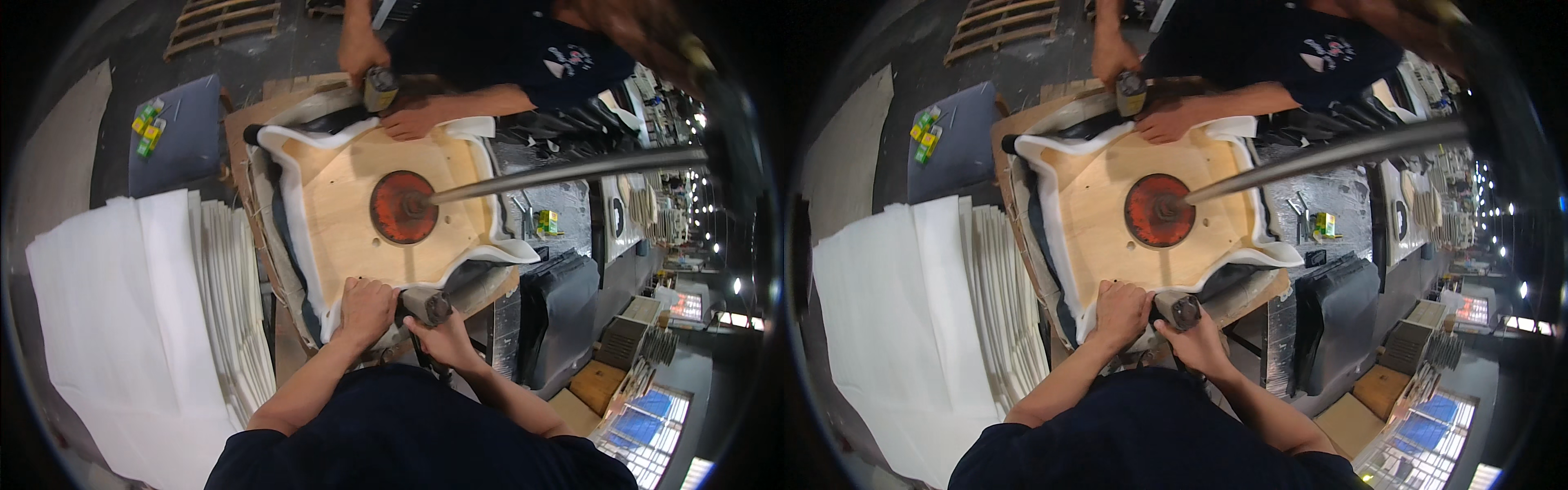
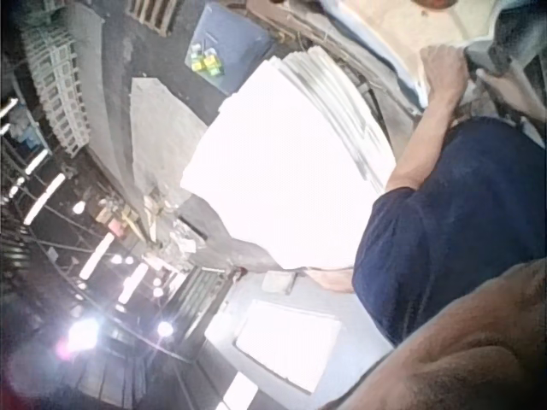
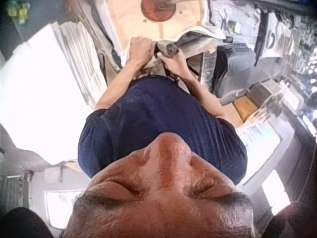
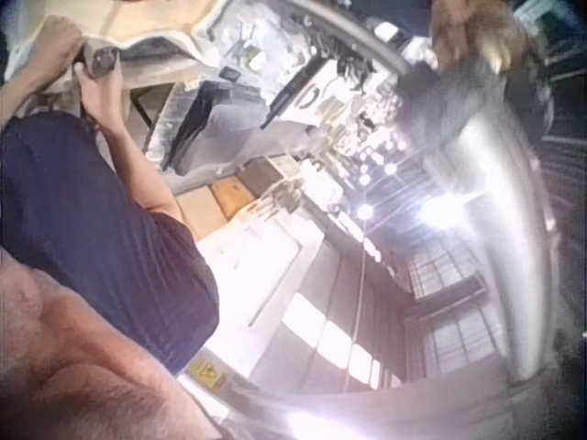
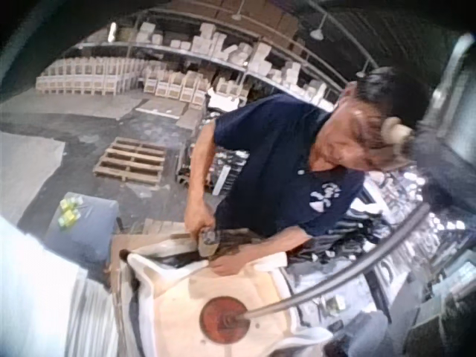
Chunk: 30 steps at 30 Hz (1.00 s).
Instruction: The person places a black fabric cover over a wooden chair seat base, then lays a white foam layer on top. They use a pneumatic staple gun to secure the fabric and foam to the underside of the seat while a coworker assists by holding the seat steady.
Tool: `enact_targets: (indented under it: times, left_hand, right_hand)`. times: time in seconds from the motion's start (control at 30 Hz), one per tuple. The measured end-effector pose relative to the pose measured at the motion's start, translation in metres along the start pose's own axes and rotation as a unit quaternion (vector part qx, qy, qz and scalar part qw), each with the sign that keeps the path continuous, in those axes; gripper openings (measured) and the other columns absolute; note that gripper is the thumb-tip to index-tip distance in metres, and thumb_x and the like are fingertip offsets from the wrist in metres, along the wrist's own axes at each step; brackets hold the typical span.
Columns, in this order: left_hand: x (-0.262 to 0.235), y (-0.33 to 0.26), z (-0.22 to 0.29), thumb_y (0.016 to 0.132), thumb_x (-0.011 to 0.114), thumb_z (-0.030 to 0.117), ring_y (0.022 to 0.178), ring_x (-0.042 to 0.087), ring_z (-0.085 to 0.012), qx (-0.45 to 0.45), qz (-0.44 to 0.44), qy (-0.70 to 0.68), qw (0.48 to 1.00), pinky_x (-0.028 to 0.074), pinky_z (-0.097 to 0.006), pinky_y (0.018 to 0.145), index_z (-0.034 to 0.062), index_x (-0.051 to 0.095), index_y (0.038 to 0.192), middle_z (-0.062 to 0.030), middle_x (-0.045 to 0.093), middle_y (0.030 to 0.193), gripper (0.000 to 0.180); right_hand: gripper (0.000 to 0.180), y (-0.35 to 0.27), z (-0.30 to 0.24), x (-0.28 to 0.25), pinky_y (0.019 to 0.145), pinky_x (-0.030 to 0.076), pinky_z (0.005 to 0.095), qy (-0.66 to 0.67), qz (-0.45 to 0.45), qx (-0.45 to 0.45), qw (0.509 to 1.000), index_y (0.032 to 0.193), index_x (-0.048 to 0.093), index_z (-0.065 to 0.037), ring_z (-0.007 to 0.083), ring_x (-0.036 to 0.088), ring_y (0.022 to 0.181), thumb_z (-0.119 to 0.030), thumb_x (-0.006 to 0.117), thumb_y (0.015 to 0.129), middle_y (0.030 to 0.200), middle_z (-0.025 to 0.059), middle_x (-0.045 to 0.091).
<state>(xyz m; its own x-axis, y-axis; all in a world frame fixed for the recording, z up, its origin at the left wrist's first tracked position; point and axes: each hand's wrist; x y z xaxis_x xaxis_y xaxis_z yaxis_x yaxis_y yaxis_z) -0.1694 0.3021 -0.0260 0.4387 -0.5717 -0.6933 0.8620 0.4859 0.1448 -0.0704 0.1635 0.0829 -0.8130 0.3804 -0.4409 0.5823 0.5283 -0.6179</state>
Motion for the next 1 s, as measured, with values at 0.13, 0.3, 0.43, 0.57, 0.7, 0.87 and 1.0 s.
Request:
enact_targets:
  times: [0.13,0.3,0.43,0.57,0.7,0.87,1.0]
  left_hand:
    - [-0.007,0.006,0.011,0.098,0.075,0.027,0.090,0.067,-0.0339,-0.026,-0.053,0.026,0.998,0.043,-0.049,0.086,0.0092,0.069,0.088,-0.0118,0.069,0.088,0.022]
    - [0.000,0.030,0.064,0.093,0.079,0.028,0.108,0.064,-0.0375,-0.028,-0.048,-0.036,0.998,0.046,-0.051,0.095,0.0057,0.072,0.110,-0.0164,0.067,0.113,0.030]
    - [0.049,0.052,0.087,0.086,0.086,0.030,0.113,0.060,-0.0386,0.044,-0.013,-0.016,0.999,0.046,-0.055,0.096,0.0062,0.073,0.112,-0.0160,0.063,0.117,0.038]
    - [0.069,0.072,0.092,0.081,0.090,0.030,0.114,0.057,-0.0375,0.032,-0.025,0.042,0.998,0.044,-0.053,0.100,0.0031,0.075,0.108,-0.0147,0.060,0.114,0.041]
    - [0.076,0.072,0.095,0.079,0.091,0.029,0.121,0.053,-0.0361,0.015,-0.049,0.059,0.997,0.040,-0.054,0.109,0.0028,0.080,0.095,-0.0140,0.059,0.116,0.033]
    - [0.080,0.072,0.091,0.083,0.088,0.027,0.136,0.049,-0.0354,0.034,0.005,0.017,0.999,0.030,-0.061,0.122,0.0045,0.081,0.088,-0.0127,0.061,0.124,0.024]
    - [0.085,0.074,0.089,0.086,0.083,0.024,0.144,0.044,-0.0361,-0.003,-0.006,-0.025,1.000,0.022,-0.063,0.129,0.0059,0.082,0.093,-0.0123,0.059,0.132,0.019]
  right_hand:
    - [0.031,-0.018,0.012,-0.022,0.059,0.052,0.0289,0.163,-0.006,-0.046,0.985,0.126,0.070,0.001,0.0097,0.063,0.066,-0.012,0.081,0.100,0.094,0.0025,0.071]
    - [0.024,-0.025,0.060,-0.081,0.053,0.049,0.0283,0.226,0.092,-0.081,0.966,0.122,0.072,-0.003,0.0081,0.061,0.061,-0.009,0.079,0.101,0.083,-0.0004,0.068]
    - [0.023,-0.003,0.085,-0.121,0.050,0.047,0.0289,0.183,0.095,-0.067,0.976,0.120,0.073,-0.004,0.0094,0.061,0.056,-0.012,0.082,0.100,0.079,-0.0008,0.067]
    - [0.026,0.011,0.098,-0.134,0.048,0.045,0.0292,0.198,0.062,-0.081,0.975,0.119,0.074,-0.003,0.0100,0.060,0.054,-0.016,0.084,0.099,0.079,-0.0011,0.068]
    - [0.027,0.018,0.104,-0.144,0.048,0.046,0.0292,0.193,0.034,-0.058,0.979,0.118,0.074,-0.002,0.0100,0.060,0.054,-0.018,0.085,0.099,0.078,-0.0006,0.068]
    - [0.025,0.029,0.091,-0.154,0.047,0.045,0.0295,0.160,-0.010,-0.045,0.986,0.117,0.073,-0.002,0.0099,0.059,0.053,-0.018,0.084,0.100,0.077,0.0002,0.068]
    - [0.027,0.041,0.080,-0.160,0.046,0.044,0.0295,0.092,-0.029,-0.041,0.995,0.122,0.072,-0.003,0.0105,0.058,0.054,-0.016,0.082,0.101,0.082,0.0007,0.068]
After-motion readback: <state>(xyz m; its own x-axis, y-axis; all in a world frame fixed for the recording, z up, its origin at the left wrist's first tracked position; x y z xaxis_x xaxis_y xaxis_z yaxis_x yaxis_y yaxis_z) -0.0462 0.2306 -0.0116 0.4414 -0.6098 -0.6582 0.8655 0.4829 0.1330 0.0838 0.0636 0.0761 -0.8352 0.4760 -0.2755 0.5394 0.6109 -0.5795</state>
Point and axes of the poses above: each hand's wrist, its own y-axis towards the middle knuckle, its own x-axis out of the palm, z = x × y
